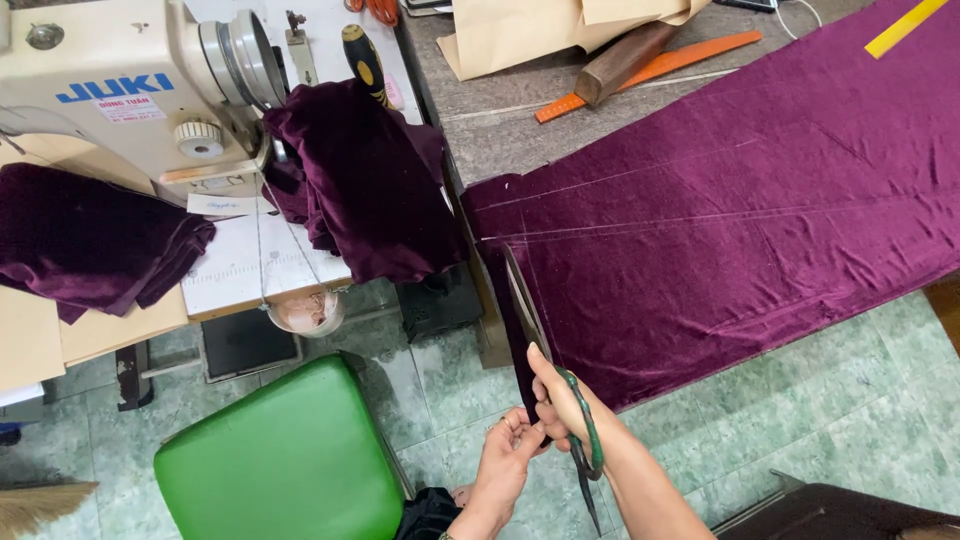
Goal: The person cuts a large piece of purple velvet fabric along chalk lines using shears. After cutting, they use a yellow ruler and a piece of chalk to measure and mark additional lines on the fabric.
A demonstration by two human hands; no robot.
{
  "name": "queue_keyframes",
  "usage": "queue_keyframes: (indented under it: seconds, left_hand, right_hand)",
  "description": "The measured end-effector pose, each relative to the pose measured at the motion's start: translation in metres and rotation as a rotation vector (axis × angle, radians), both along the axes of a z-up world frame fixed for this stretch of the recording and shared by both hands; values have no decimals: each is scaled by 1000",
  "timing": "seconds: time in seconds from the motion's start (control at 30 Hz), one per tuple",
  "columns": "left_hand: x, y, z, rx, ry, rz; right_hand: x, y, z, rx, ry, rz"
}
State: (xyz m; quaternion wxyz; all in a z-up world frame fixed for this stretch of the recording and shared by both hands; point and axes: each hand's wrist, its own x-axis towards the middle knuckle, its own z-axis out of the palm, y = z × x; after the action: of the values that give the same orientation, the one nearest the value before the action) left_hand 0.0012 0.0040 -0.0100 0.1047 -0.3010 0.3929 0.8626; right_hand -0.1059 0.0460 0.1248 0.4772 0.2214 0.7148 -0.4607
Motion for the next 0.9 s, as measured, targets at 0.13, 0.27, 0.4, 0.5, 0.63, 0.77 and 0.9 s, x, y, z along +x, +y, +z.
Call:
queue_keyframes:
  seconds: [0.13, 0.27, 0.4, 0.5, 0.63, 0.77, 0.9]
  left_hand:
    - [-3, -7, 19, -25, 19, -36]
    - [-2, -5, 14, -61, 15, -37]
    - [-2, -4, 13, -79, 17, -45]
    - [-2, -4, 12, -114, 28, -41]
    - [-2, -4, 14, -120, 44, -30]
    - [-2, -3, 8, -150, 30, -45]
    - [3, 1, -8, -185, 10, -8]
  right_hand:
    - [-3, -3, -7, -5, -25, -28]
    - [-6, -6, -7, 4, -5, 0]
    - [-8, -8, -6, 0, -5, -3]
    - [-7, -8, -9, -10, 13, -5]
    - [-5, -6, -21, -51, 85, -7]
    - [-6, -6, -14, -36, 115, 30]
    - [-13, 2, -22, -79, -13, -64]
